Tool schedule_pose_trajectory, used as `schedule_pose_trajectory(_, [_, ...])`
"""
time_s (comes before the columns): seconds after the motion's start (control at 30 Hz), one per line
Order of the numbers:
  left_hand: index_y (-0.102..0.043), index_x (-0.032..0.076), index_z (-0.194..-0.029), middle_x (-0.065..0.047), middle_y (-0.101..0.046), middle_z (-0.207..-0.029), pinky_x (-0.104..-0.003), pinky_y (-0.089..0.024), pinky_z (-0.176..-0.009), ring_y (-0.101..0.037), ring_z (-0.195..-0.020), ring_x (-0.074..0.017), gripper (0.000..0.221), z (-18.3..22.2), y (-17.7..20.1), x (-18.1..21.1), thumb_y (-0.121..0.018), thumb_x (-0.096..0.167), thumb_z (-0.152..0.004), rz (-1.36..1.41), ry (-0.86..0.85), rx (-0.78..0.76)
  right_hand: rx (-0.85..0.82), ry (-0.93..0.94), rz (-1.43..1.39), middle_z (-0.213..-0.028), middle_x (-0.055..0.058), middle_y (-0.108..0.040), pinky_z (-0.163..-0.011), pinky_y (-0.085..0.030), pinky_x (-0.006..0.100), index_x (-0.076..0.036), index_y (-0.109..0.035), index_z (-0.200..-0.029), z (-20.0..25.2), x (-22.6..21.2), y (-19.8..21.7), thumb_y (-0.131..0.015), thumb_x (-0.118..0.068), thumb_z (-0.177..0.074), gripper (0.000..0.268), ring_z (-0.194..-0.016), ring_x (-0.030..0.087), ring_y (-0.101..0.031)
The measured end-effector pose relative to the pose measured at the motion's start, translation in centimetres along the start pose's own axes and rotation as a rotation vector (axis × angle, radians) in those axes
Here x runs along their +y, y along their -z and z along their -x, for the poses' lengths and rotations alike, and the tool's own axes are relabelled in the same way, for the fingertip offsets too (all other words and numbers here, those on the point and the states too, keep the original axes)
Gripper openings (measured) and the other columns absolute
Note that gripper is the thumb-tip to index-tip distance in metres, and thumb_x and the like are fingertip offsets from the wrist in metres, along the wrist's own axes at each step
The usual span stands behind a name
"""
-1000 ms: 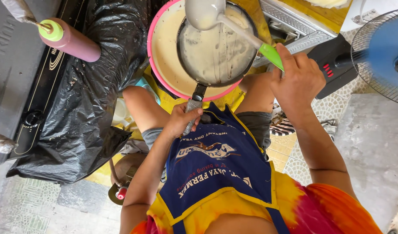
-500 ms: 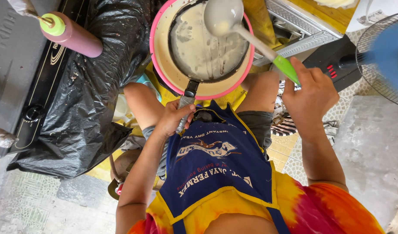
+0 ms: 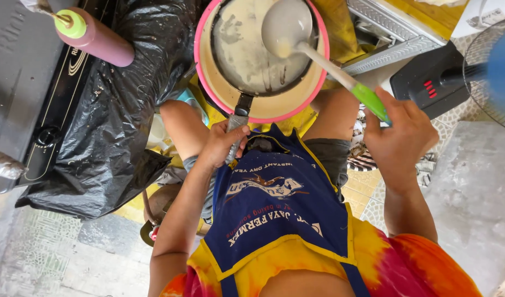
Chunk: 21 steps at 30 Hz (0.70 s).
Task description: Preparing and cooking crepes on a flat pan using batter and a ladle at a fast pace.
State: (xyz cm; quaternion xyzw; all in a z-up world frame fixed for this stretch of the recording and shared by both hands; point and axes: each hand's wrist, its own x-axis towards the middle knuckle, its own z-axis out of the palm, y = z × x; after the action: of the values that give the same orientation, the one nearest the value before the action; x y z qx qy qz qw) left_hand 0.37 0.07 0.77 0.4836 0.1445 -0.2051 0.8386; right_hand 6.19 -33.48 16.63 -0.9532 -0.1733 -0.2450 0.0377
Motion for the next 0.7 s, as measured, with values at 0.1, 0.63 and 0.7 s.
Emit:
schedule_pose_trajectory(0.1, [-0.062,0.005,-0.081,-0.007,-0.060,-0.059,-0.026,-0.037,-0.035,-0.053,-0.038,-0.0156,0.026,-0.1,0.8,0.2,-0.075,0.023,-0.093,-0.037,0.048,0.010,0.056,-0.036,-0.101,-0.097,0.010,-0.074,-0.063,-0.049,0.038,-0.010,-0.081,-0.131,-0.6,1.8,-3.9,-0.093,-0.017,-0.093,0.041,-0.076,0.029,-0.069])
schedule_pose_trajectory(0.63, [-0.061,0.020,-0.084,0.004,-0.048,-0.065,-0.027,-0.052,-0.051,-0.060,-0.053,-0.0153,0.035,0.9,4.9,4.1,-0.082,0.044,-0.071,-2.103,-1.000,0.810,-0.624,-0.098,0.176,-0.088,0.006,-0.068,-0.068,-0.055,0.047,-0.033,-0.075,-0.119,4.0,2.5,-19.0,-0.065,-0.036,-0.091,0.030,-0.086,0.033,-0.071])
schedule_pose_trajectory(0.7, [-0.062,0.018,-0.086,0.003,-0.048,-0.066,-0.027,-0.051,-0.052,-0.060,-0.054,-0.0167,0.030,0.5,5.0,3.8,-0.077,0.044,-0.083,-2.077,-1.016,0.849,-0.604,-0.019,0.273,-0.089,0.004,-0.073,-0.071,-0.051,0.042,-0.038,-0.077,-0.116,3.4,0.6,-18.5,-0.059,-0.030,-0.093,0.030,-0.086,0.029,-0.070])
